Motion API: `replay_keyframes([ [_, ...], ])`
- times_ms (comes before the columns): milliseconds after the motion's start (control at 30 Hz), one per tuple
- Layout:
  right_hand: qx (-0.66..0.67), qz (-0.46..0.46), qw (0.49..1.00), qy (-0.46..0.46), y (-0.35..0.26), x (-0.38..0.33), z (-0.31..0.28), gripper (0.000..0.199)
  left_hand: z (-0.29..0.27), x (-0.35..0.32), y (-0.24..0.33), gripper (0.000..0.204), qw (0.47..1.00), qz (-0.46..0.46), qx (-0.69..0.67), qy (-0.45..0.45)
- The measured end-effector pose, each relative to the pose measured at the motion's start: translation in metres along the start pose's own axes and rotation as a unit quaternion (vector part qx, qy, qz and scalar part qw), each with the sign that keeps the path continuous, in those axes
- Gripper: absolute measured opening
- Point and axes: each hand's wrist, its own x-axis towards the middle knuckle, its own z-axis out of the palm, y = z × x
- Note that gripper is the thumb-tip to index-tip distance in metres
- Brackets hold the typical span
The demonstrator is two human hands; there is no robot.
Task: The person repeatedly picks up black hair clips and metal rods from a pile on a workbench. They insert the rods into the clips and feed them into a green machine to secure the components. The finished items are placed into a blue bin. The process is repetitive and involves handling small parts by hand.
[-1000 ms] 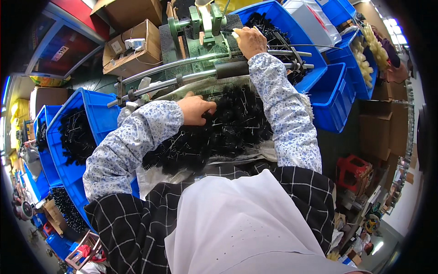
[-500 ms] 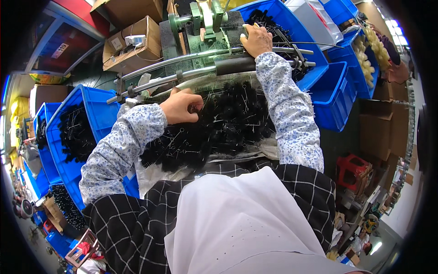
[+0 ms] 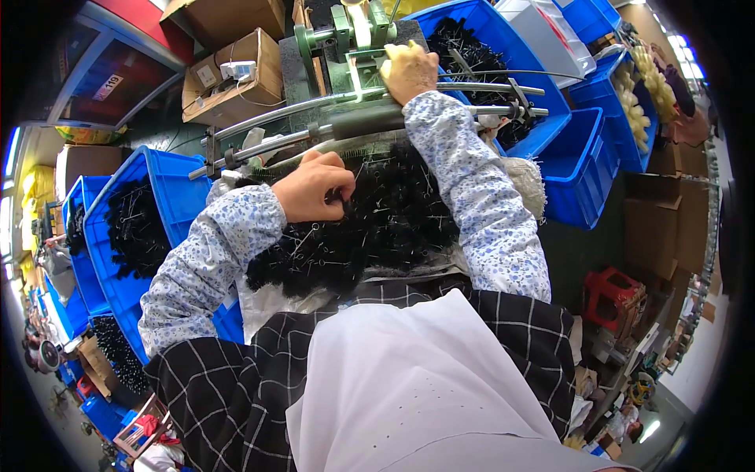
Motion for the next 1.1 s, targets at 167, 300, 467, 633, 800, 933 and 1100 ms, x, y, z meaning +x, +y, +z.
replay_keyframes([
  [167, -0.027, 0.010, 1.000, -0.005, 0.064, -0.002, -0.003, 0.019, -0.048, -0.010, 0.015, 0.013, 0.990, -0.004, -0.032, 0.135],
  [300, -0.021, 0.049, 0.994, -0.091, 0.099, 0.019, -0.012, 0.023, -0.062, -0.012, 0.020, 0.012, 0.987, -0.009, -0.006, 0.160],
  [467, -0.014, 0.036, 0.983, -0.179, 0.097, 0.033, -0.027, 0.025, -0.049, -0.004, 0.012, 0.017, 0.966, -0.061, -0.138, 0.211],
  [633, -0.061, 0.020, 0.997, 0.033, 0.124, 0.009, -0.078, 0.031, -0.042, 0.017, 0.006, 0.018, 0.943, -0.091, -0.215, 0.237],
  [800, 0.399, -0.020, 0.850, -0.344, -0.004, -0.044, -0.108, 0.030, -0.025, 0.041, -0.003, 0.020, 0.926, -0.084, -0.194, 0.314],
  [933, 0.442, -0.043, 0.875, -0.193, -0.005, -0.056, -0.066, 0.026, -0.025, 0.038, 0.004, 0.027, 0.930, -0.097, -0.185, 0.304],
  [1100, -0.038, -0.022, 0.999, -0.029, 0.041, -0.015, -0.035, 0.020, 0.006, 0.032, -0.018, 0.044, 0.993, -0.091, -0.054, 0.045],
])
